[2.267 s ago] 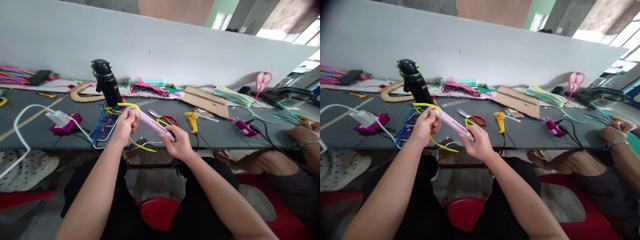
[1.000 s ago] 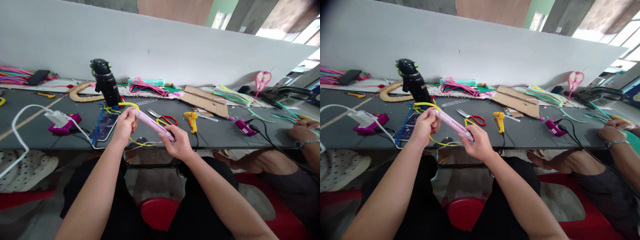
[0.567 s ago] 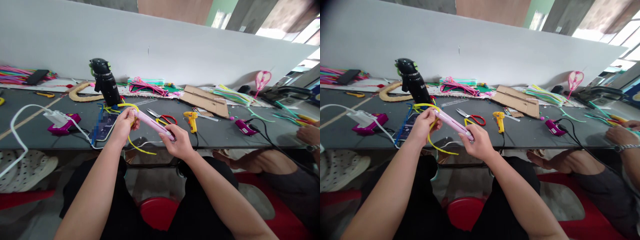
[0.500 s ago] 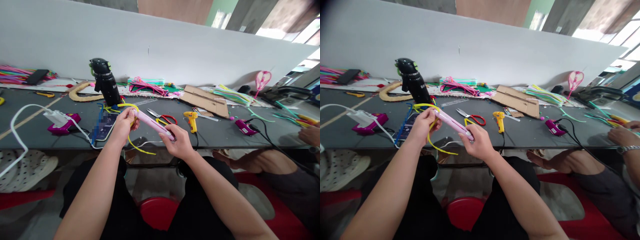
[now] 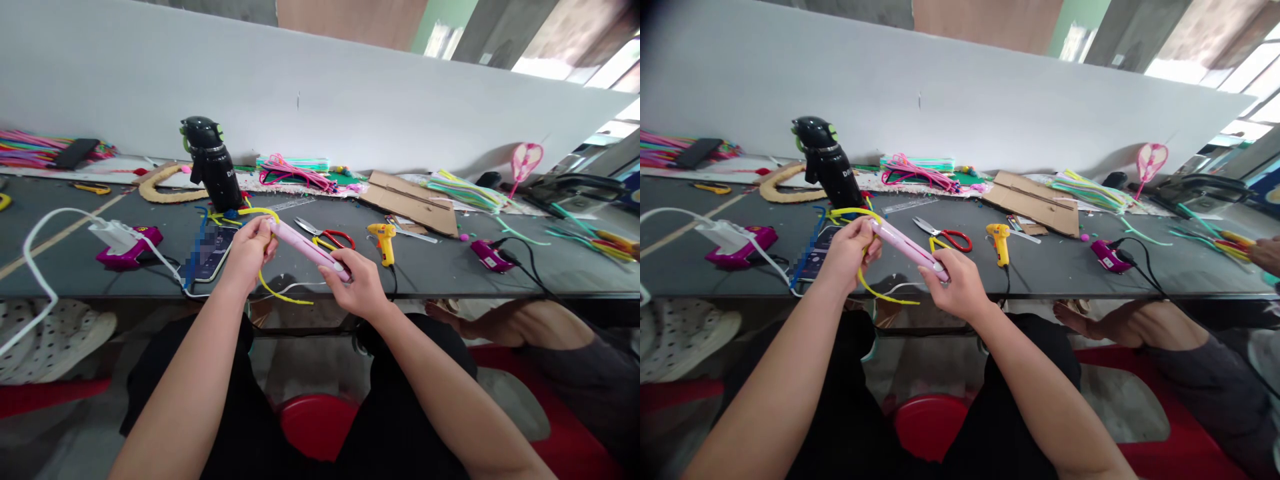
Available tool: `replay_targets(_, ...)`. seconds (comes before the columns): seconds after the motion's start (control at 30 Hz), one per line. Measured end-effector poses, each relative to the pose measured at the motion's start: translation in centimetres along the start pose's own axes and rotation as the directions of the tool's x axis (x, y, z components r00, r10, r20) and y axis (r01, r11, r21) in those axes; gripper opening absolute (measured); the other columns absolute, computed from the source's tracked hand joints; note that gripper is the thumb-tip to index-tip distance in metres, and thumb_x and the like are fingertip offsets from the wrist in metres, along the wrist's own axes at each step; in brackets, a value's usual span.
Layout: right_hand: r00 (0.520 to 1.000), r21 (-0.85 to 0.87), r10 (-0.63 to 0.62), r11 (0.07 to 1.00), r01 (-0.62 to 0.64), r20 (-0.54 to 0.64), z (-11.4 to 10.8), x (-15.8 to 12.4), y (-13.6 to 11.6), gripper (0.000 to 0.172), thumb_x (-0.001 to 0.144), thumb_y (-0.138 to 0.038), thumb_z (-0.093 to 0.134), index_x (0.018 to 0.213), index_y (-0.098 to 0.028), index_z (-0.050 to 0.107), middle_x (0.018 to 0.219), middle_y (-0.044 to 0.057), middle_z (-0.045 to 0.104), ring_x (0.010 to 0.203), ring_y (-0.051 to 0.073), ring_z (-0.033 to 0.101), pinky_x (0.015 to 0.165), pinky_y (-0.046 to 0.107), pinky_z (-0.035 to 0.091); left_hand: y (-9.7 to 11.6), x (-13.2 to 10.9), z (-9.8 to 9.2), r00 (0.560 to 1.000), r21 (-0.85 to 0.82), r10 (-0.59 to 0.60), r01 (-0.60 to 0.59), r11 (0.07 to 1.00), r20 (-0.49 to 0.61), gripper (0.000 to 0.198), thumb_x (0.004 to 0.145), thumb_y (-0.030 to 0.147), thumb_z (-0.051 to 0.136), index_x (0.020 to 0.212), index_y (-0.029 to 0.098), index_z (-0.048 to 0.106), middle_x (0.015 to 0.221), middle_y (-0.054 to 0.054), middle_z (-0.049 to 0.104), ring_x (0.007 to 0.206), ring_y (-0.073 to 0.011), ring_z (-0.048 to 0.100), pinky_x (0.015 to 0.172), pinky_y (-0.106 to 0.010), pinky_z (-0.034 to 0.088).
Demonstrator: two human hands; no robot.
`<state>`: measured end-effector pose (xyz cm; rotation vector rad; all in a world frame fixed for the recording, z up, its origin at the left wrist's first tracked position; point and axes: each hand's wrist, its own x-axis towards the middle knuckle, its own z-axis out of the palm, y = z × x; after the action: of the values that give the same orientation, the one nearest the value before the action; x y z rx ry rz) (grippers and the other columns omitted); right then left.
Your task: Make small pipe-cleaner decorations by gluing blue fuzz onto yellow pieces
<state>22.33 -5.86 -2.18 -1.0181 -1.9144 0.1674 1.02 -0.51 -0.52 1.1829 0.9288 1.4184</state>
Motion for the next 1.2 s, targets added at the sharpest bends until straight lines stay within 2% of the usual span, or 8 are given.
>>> replay_targets(0.2,1.000,0.007,-0.001,1.000,0.001,-0.004,0.01,-0.02,0.01,0.019,0.090,-0.037,0.061,0.094,-0.018,0.060,0.078,0.005,0.064,0.066,0.016,0.055,0.063,0.028,0.044,-0.16,0.06,-0.10,1.000,-0.014,-0.016,0.016,1.000,-0.014,0.016,0.092,0.035,0.062,0.089,0.019,0.060,0.046,0.008,0.033,0.036,-0.0067,0.026,0.038,-0.019,0.021)
replay_targets(0.73,1.000,0.022,0.000,1.000,0.001,-0.021,-0.08,0.07,-0.01,0.019,0.089,-0.036,0.062,0.093,-0.017,0.061,0.076,0.004,0.062,0.063,0.014,0.052,0.063,0.027,0.042,0.18,-0.03,0.15,1.000,-0.047,0.003,-0.003,0.999,-0.015,0.014,0.090,0.032,0.063,0.088,0.018,0.059,0.044,0.010,0.030,0.034,-0.0056,0.021,0.037,-0.019,0.018)
replay_targets(1.2,0.974,0.041,0.169,0.983,-0.177,0.153,-0.18,0.14,0.30,0.026,0.094,-0.042,0.054,0.096,-0.016,0.060,0.077,0.003,0.062,0.062,0.013,0.050,0.062,0.025,0.037,0.00,0.07,-0.04,0.998,0.015,0.036,-0.036,0.999,-0.053,0.015,0.087,0.032,0.066,0.092,0.018,0.062,0.043,0.010,0.031,0.036,-0.0062,0.024,0.039,-0.021,0.019)
